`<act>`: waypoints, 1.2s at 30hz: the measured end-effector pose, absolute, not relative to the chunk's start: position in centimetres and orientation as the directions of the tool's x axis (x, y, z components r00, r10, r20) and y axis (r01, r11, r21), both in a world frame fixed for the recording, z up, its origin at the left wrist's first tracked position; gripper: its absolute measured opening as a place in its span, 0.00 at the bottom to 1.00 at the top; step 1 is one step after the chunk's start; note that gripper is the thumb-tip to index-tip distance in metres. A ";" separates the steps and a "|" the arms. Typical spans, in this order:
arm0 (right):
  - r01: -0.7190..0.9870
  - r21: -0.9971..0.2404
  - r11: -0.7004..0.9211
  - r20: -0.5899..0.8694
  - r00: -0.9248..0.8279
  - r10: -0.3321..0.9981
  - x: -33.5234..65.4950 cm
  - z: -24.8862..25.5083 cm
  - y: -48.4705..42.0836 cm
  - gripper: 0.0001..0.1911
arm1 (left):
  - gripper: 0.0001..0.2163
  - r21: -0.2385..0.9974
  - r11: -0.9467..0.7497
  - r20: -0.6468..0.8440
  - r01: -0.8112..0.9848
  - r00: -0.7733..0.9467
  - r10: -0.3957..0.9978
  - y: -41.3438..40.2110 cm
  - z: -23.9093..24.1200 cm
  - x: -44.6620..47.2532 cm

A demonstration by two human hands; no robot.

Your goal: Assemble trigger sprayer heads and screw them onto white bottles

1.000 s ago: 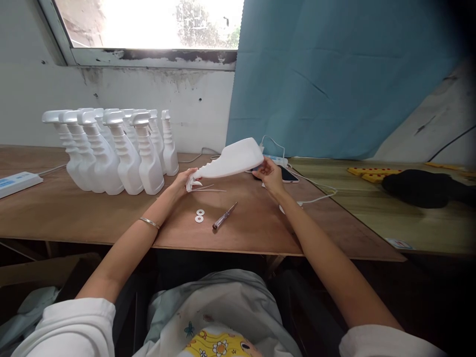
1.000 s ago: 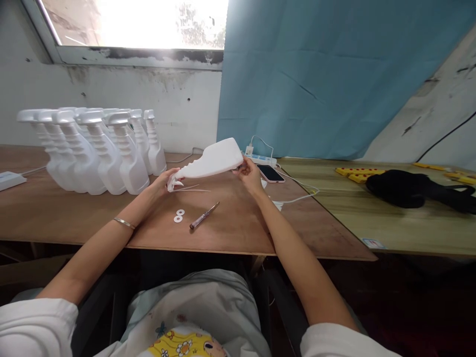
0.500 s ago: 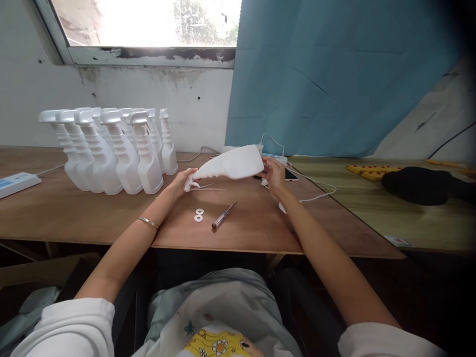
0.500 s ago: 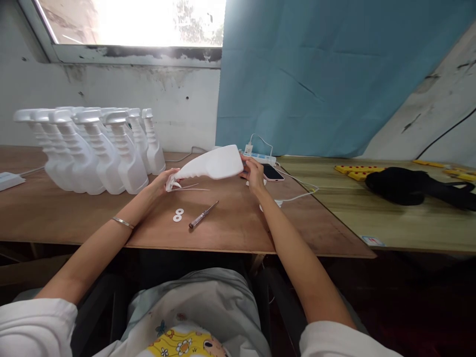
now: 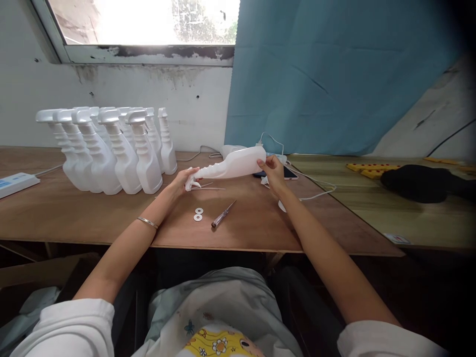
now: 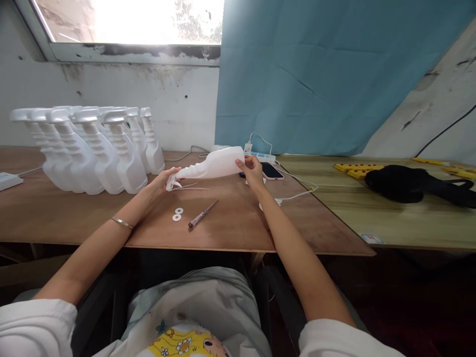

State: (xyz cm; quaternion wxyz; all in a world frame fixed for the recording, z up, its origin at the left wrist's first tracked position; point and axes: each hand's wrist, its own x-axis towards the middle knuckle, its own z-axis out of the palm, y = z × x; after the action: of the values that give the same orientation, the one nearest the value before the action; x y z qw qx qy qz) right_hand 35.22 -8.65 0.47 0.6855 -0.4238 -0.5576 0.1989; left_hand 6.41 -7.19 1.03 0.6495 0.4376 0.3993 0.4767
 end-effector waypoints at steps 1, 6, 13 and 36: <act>0.188 -0.821 0.538 0.570 0.301 0.764 35.3 0.4 -8.6 0.21 | 0.07 0.956 0.133 -0.078 -0.262 0.211 0.974 -7.2 1.0 6.4; 0.220 -0.883 0.414 0.465 0.304 0.831 35.8 0.0 -8.4 0.24 | 0.10 0.973 -0.090 0.115 -0.213 0.108 0.987 -7.0 0.7 6.6; 0.326 -0.864 0.385 0.478 0.285 0.831 35.9 0.0 -8.5 0.25 | 0.13 0.951 -0.297 0.302 -0.088 0.047 0.952 -7.0 0.7 6.8; 0.550 -0.601 0.580 0.792 0.315 0.523 31.1 -1.6 -12.6 0.22 | 0.12 0.924 -0.261 0.231 -0.278 -0.137 0.963 -4.9 3.9 7.6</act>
State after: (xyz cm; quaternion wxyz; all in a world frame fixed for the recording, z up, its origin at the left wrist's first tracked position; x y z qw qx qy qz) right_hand 31.13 -12.58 -1.58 0.6689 -0.4582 -0.5853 -0.0104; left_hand 7.60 -4.94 3.94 0.4758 0.4528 0.3784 0.6522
